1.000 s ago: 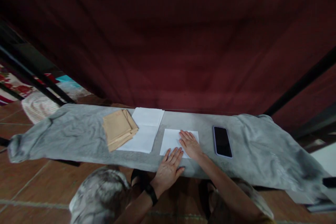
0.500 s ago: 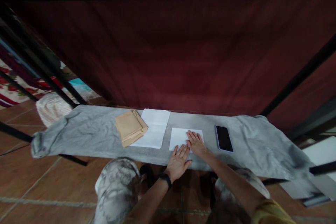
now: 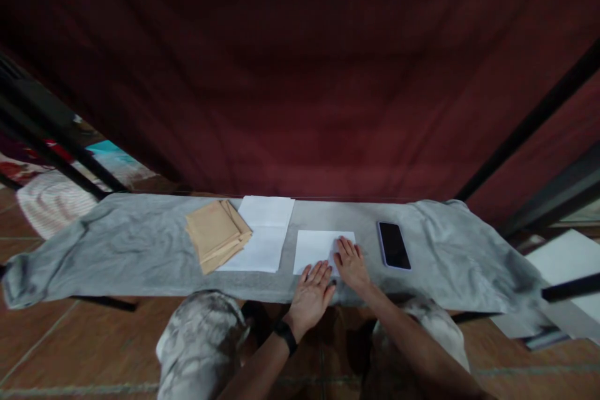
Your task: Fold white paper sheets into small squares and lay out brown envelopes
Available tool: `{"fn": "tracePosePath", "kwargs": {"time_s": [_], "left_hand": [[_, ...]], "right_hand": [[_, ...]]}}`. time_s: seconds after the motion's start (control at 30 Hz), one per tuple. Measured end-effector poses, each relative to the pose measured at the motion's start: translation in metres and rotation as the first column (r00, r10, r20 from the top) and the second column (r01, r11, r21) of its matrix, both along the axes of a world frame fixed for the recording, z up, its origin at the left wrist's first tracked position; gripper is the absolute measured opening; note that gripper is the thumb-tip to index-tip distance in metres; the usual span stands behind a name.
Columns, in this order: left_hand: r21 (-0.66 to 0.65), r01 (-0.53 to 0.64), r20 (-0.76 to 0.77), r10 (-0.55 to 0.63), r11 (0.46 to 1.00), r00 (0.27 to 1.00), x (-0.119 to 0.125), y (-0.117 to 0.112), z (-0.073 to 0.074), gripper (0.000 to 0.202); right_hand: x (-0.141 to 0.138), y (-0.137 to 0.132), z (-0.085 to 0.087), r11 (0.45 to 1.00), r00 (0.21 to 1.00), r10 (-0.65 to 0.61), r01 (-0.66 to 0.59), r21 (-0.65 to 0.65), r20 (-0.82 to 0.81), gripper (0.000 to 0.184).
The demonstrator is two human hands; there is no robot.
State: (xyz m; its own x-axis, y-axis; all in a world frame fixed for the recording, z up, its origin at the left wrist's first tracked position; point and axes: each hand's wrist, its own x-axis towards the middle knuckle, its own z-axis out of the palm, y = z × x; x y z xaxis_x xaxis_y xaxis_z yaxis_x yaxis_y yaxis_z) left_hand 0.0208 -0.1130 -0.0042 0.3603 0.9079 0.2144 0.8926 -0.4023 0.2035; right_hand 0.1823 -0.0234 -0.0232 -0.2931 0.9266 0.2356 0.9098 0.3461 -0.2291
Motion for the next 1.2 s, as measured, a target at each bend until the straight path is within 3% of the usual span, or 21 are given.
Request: {"fn": "tracePosePath", "kwargs": {"time_s": [0.2, 0.37, 0.53, 0.77, 1.03, 1.2], "left_hand": [[0.012, -0.123, 0.058, 0.122, 0.992, 0.991, 0.001, 0.041, 0.006, 0.047], [0.032, -0.14, -0.01, 0.14, 0.99, 0.99, -0.006, 0.07, -0.008, 0.055], [0.083, -0.213, -0.032, 0.216, 0.973, 0.976, -0.012, 0.066, -0.023, 0.062], [0.052, -0.355, -0.082, 0.358, 0.934, 0.93, -0.011, 0.056, -0.016, 0.058], [-0.019, -0.191, -0.029, 0.19, 0.981, 0.981, 0.024, 0.091, -0.007, 0.055], [-0.016, -0.251, -0.072, 0.25, 0.968, 0.966, 0.006, 0.093, -0.014, 0.059]], "right_hand": [[-0.011, 0.0, 0.002, 0.999, 1.0, 0.003, -0.003, -0.046, -0.002, 0.05], [-0.01, -0.003, -0.008, 0.999, 1.0, 0.023, -0.022, -0.042, 0.008, 0.052], [-0.006, 0.0, -0.016, 0.998, 1.0, -0.005, 0.004, 0.055, 0.011, 0.053], [-0.003, -0.002, -0.024, 0.986, 0.999, -0.051, 0.049, 0.158, 0.008, 0.055], [-0.001, -0.002, -0.024, 0.991, 0.998, -0.043, 0.038, 0.127, 0.04, 0.051], [0.0, 0.0, -0.026, 0.988, 0.998, -0.036, 0.027, 0.154, 0.056, 0.053]]}}
